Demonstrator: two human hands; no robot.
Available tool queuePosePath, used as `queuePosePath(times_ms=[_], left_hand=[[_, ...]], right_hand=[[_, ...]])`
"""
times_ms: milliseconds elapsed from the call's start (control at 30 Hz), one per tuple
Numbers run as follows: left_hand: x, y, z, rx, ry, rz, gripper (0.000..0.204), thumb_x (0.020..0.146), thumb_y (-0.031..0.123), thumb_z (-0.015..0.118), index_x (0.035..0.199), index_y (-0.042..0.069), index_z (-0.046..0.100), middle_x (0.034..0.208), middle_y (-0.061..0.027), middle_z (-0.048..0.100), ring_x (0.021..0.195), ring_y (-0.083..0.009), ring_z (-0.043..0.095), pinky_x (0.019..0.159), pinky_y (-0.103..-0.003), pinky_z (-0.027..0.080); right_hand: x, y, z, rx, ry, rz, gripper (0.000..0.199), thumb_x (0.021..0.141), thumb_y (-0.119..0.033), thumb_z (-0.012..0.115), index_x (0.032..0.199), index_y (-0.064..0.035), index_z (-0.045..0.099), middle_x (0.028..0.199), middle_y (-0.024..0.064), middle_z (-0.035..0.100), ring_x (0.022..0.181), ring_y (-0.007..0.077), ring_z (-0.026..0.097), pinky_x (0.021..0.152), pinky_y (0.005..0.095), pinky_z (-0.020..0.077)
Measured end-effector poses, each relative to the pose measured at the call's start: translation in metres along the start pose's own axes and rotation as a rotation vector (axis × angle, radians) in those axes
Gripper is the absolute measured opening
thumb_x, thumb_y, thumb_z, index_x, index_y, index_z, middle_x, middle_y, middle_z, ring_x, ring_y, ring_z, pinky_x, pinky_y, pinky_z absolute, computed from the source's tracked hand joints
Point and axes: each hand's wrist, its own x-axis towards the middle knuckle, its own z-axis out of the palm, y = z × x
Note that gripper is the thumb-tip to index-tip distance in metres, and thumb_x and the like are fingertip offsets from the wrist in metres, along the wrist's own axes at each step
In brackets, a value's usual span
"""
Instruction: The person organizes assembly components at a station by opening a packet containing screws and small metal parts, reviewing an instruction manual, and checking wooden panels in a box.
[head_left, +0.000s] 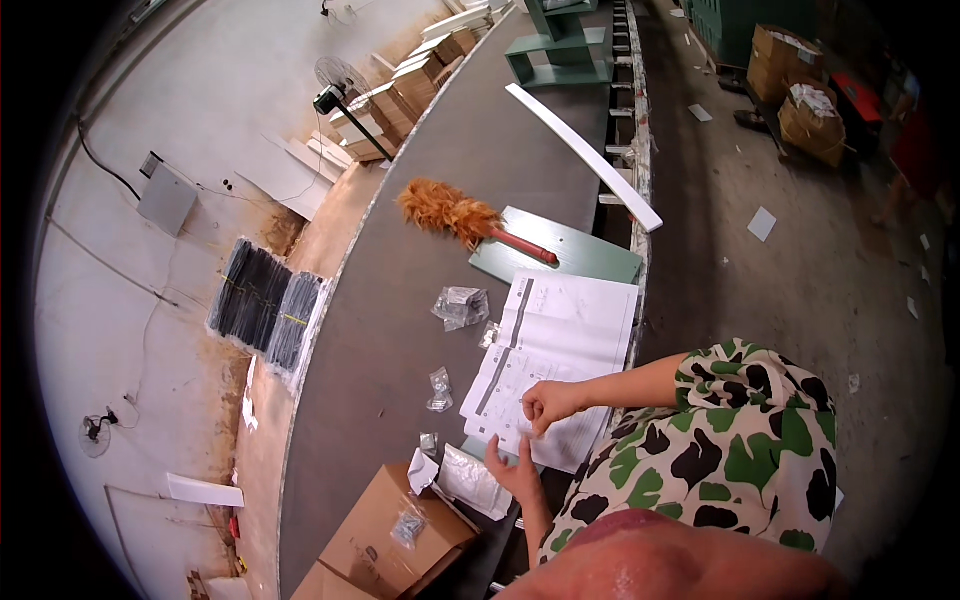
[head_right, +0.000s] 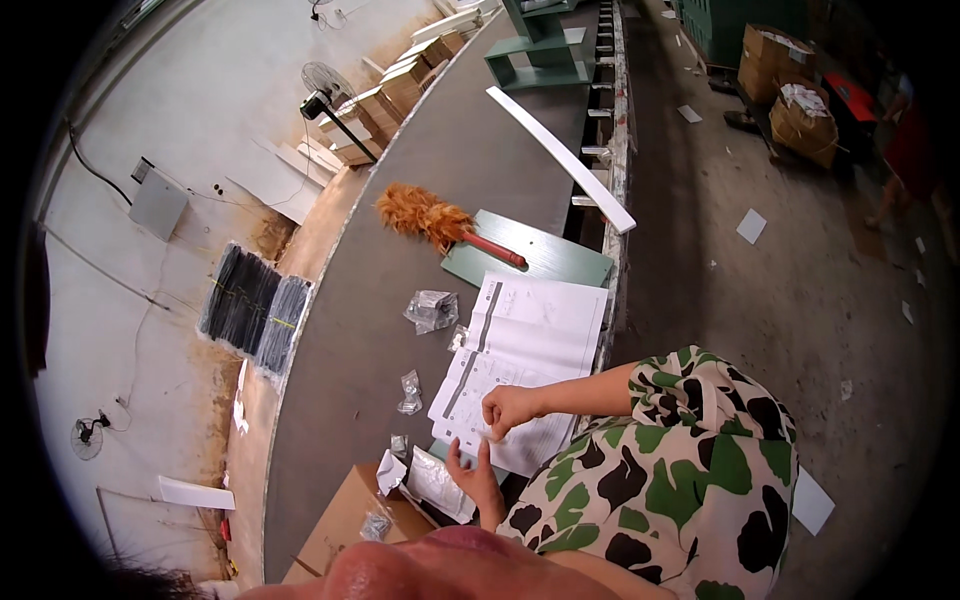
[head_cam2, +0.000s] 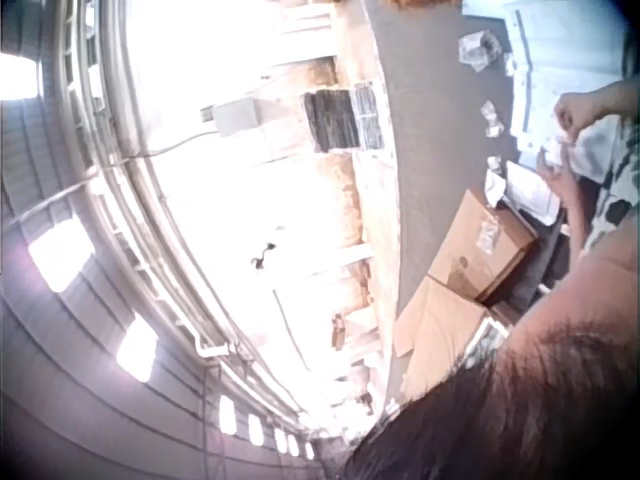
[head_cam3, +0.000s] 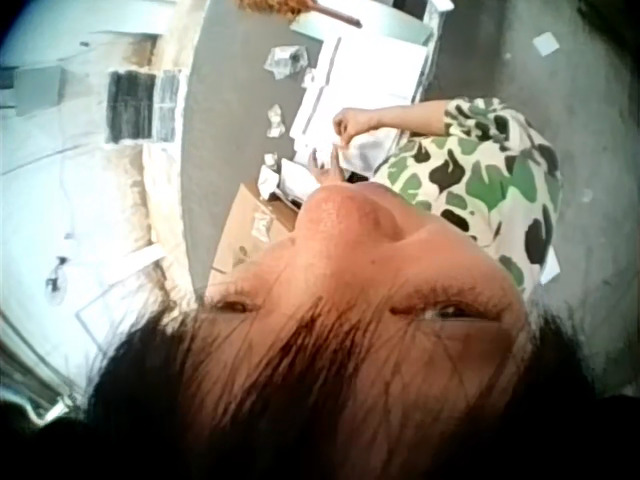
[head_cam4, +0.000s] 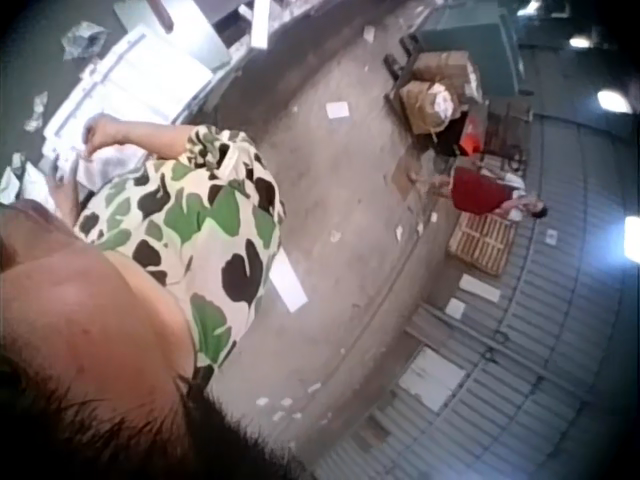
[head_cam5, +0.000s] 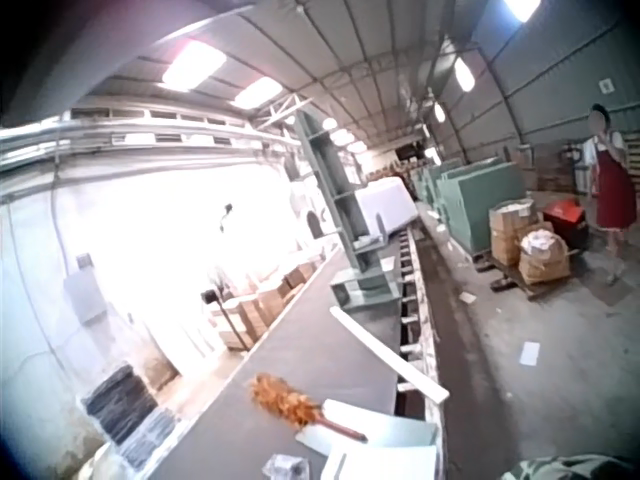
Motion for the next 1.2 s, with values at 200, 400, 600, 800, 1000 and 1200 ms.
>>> queuePosePath(times_ms=[200,400,600,800,1000,1200], left_hand=[[-0.003,0.027,-0.006,-0.537,-0.221,-0.517,0.026,0.086,0.021,0.065,0.09,-0.005,0.066,0.076,-0.0073,0.065,0.068,-0.0132,0.06,0.062,-0.024,0.047],[-0.001,0.027,-0.014,-0.632,-0.289,-0.676,0.028,0.085,0.02,0.066,0.095,-0.007,0.066,0.077,-0.0099,0.066,0.066,-0.0132,0.061,0.061,-0.024,0.05],[-0.003,0.018,-0.014,-0.783,-0.293,-0.791,0.024,0.086,0.015,0.064,0.096,-0.007,0.064,0.082,-0.0122,0.066,0.071,-0.0179,0.065,0.064,-0.027,0.054],[-0.006,0.012,-0.011,-0.885,-0.289,-0.85,0.021,0.086,0.01,0.062,0.097,-0.008,0.062,0.085,-0.0145,0.066,0.075,-0.0208,0.066,0.068,-0.03,0.056],[-0.004,0.013,-0.006,-0.915,-0.242,-0.853,0.019,0.084,0.005,0.062,0.097,-0.009,0.061,0.085,-0.0154,0.066,0.074,-0.0217,0.066,0.07,-0.03,0.056],[-0.004,0.008,-0.005,-0.851,-0.173,-0.867,0.022,0.08,0.004,0.063,0.097,-0.011,0.059,0.086,-0.0152,0.065,0.072,-0.0213,0.065,0.069,-0.03,0.055]], right_hand=[[0.002,0.001,0.012,0.001,-0.026,-0.018,0.024,0.066,-0.007,0.074,0.082,-0.0009,0.057,0.072,0.0069,0.064,0.066,0.0125,0.061,0.059,0.0253,0.0482],[-0.003,-0.014,0.02,-0.213,-0.053,-0.067,0.023,0.069,-0.013,0.072,0.082,-0.0007,0.057,0.071,0.0078,0.065,0.066,0.0135,0.062,0.059,0.0255,0.0481],[-0.005,-0.01,0.02,0.007,-0.041,0.014,0.024,0.062,-0.01,0.072,0.08,-0.0013,0.059,0.069,0.0063,0.063,0.064,0.0136,0.06,0.056,0.0255,0.0462],[-0.004,-0.008,0.018,-0.032,-0.005,0.06,0.022,0.063,-0.01,0.072,0.079,-0.0013,0.06,0.07,0.0065,0.063,0.064,0.0136,0.059,0.057,0.0252,0.0461],[-0.004,-0.011,0.016,0.013,0.009,0.095,0.021,0.067,-0.012,0.074,0.078,-0.0016,0.059,0.071,0.0048,0.063,0.066,0.0114,0.059,0.057,0.0233,0.0456],[0.013,0.012,0.019,-0.116,0.031,0.057,0.023,0.066,-0.019,0.077,0.077,-0.0048,0.061,0.069,0.0029,0.061,0.063,0.009,0.055,0.055,0.0239,0.0447]])
